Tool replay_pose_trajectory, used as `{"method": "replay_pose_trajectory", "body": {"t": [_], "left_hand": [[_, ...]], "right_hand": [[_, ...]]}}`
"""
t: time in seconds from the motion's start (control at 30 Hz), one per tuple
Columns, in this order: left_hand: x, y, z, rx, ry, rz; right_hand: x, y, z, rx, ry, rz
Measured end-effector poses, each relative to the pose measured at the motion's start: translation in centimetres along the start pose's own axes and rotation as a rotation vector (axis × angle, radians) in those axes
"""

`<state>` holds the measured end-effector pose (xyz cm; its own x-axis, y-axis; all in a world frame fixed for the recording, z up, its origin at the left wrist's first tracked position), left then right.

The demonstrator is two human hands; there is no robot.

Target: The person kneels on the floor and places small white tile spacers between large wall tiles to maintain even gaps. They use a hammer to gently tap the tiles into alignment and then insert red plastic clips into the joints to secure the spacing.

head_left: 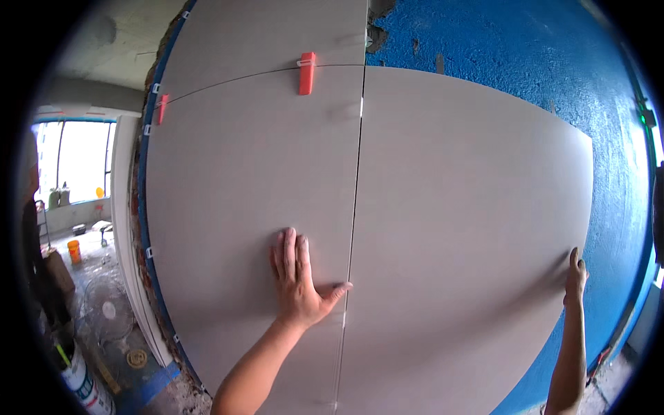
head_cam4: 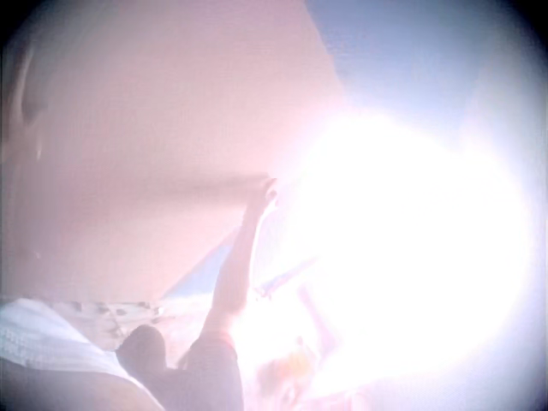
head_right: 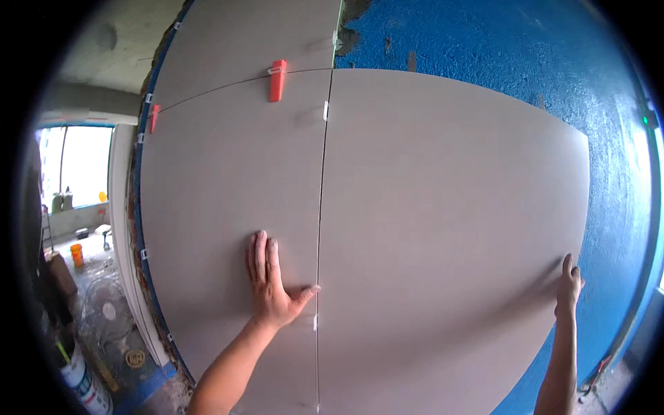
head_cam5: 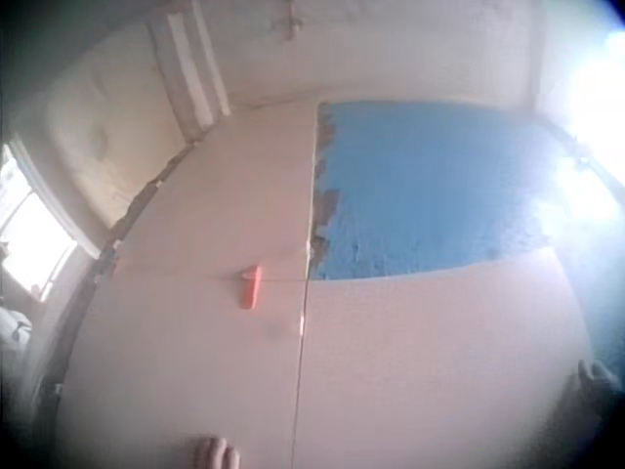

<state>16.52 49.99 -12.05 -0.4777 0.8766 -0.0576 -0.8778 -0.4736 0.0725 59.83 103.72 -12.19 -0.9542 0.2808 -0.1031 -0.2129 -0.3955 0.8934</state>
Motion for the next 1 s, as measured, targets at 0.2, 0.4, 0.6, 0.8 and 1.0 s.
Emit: {"method": "replay_pose_trajectory", "body": {"t": [0.2,0.4,0.6,0.8,1.0], "left_hand": [[0.9,-0.1,0.1,-0.031,0.027,-0.014],[1.1,0.0,-0.3,-0.025,-0.014,-0.073],[0.8,0.5,-0.6,0.001,-0.004,-0.063],[0.7,-0.9,7.2,-0.019,-0.071,0.043],[-1.0,-2.2,23.0,-0.138,-0.055,-0.019]], "right_hand": [[0.2,1.1,-0.8,0.098,-0.169,-0.036],[-1.5,2.3,-2.4,0.071,-0.007,-0.091],[1.0,2.4,-3.8,-0.078,0.064,-0.180],[3.9,5.0,-6.3,-0.399,-0.130,-0.445],[5.3,4.3,-7.2,-0.475,-0.334,-0.274]]}}
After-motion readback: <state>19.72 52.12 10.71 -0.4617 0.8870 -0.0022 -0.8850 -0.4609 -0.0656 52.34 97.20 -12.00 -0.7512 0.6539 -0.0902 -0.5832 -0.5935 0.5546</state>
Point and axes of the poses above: each hand's wrist, its own z-axis towards the middle knuckle, its own x-axis out of the palm, y = z × x, the point moved 8 cm from there along z, towards the middle knuckle, and after that the axes turned 2 degrees about -z, right-handed, at the moved point
